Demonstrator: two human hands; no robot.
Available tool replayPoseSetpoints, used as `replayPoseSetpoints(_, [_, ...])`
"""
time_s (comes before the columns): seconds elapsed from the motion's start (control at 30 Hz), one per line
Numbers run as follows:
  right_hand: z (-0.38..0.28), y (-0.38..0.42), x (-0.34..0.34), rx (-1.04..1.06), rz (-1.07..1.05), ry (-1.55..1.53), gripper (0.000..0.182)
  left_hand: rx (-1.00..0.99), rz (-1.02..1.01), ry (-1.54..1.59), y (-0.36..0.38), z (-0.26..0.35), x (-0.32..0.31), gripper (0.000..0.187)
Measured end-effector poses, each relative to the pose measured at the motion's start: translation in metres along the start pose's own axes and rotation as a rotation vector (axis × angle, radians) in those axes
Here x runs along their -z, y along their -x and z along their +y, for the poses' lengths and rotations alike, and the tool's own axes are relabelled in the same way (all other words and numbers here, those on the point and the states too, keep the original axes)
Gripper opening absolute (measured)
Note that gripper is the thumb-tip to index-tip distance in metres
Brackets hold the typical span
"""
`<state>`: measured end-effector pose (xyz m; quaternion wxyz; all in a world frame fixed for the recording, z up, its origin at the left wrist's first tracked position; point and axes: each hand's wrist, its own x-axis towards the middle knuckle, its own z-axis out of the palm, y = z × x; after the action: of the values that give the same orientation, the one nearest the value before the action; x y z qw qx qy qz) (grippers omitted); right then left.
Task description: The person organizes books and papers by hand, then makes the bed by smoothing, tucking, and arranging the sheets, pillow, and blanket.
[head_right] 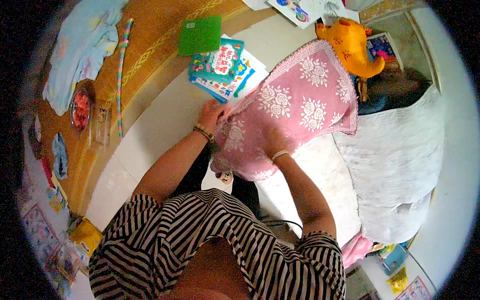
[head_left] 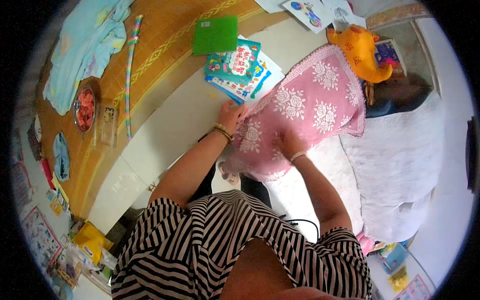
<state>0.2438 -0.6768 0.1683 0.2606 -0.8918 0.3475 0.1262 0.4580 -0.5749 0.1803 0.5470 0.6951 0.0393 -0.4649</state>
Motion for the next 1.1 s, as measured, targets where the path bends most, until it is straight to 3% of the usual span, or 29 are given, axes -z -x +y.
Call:
replayPoseSetpoints(0.03, [-0.011,0.005,-0.003,-0.046,-0.166,-0.014,0.042,-0.005,-0.012,0.009,-0.007,0.002,0.004,0.042])
replayPoseSetpoints(0.1, [-0.047,-0.002,0.02,-0.03,-0.252,0.1,0.048,0.047,-0.322,0.436,-0.029,-0.007,0.007,0.033])
replayPoseSetpoints(0.17, [-0.045,-0.017,0.007,-0.234,-0.396,0.077,0.054,0.042,-0.256,0.455,-0.047,-0.012,0.007,0.03])
replayPoseSetpoints(0.23, [-0.047,-0.014,0.002,-0.245,-0.352,0.101,0.054,0.036,-0.204,0.458,-0.067,-0.015,0.011,0.028])
replayPoseSetpoints(0.33, [-0.051,-0.019,0.011,-0.245,-0.349,0.14,0.053,0.194,-0.569,0.202,-0.093,-0.023,0.042,0.016])
replayPoseSetpoints(0.37, [-0.055,-0.019,0.011,-0.249,-0.382,0.135,0.051,0.193,-0.572,0.199,-0.082,-0.015,0.052,0.016])
replayPoseSetpoints(0.43, [-0.056,-0.017,0.007,-0.303,-0.363,0.084,0.051,0.044,-0.161,-0.019,-0.058,0.016,0.068,0.014])
replayPoseSetpoints(0.47, [-0.053,-0.018,0.005,-0.352,-0.344,0.039,0.051,0.026,-0.167,-0.017,-0.068,0.02,0.077,0.014])
replayPoseSetpoints(0.53, [-0.043,-0.021,-0.008,-0.272,-0.36,0.152,0.05,-0.388,0.156,-0.355,-0.106,0.015,0.105,0.024])
replayPoseSetpoints(0.67, [-0.006,-0.031,-0.044,-0.136,-0.434,0.249,0.041,-0.539,0.131,-0.295,-0.186,0.04,0.134,0.04])
replayPoseSetpoints(0.73, [-0.035,-0.027,-0.017,-0.18,-0.442,0.292,0.037,-0.697,0.313,-0.669,-0.186,0.071,0.135,0.05])
replayPoseSetpoints(0.83, [-0.04,-0.027,-0.012,-0.271,-0.453,0.254,0.029,-0.742,0.162,-0.819,-0.185,0.097,0.136,0.054])
replayPoseSetpoints(0.9, [-0.032,-0.03,-0.021,-0.319,-0.452,0.172,0.027,-0.762,0.15,-0.868,-0.188,0.107,0.129,0.053])
replayPoseSetpoints(0.97, [-0.028,-0.031,-0.028,-0.214,-0.443,0.325,0.027,-0.775,0.133,-0.92,-0.193,0.111,0.12,0.052])
replayPoseSetpoints(1.03, [-0.026,-0.03,-0.029,-0.255,-0.462,0.292,0.028,-0.713,0.12,-0.809,-0.202,0.117,0.11,0.052])
replayPoseSetpoints(1.1, [-0.022,-0.034,-0.028,-0.289,-0.483,0.269,0.029,-0.705,0.139,-0.891,-0.221,0.125,0.103,0.054])
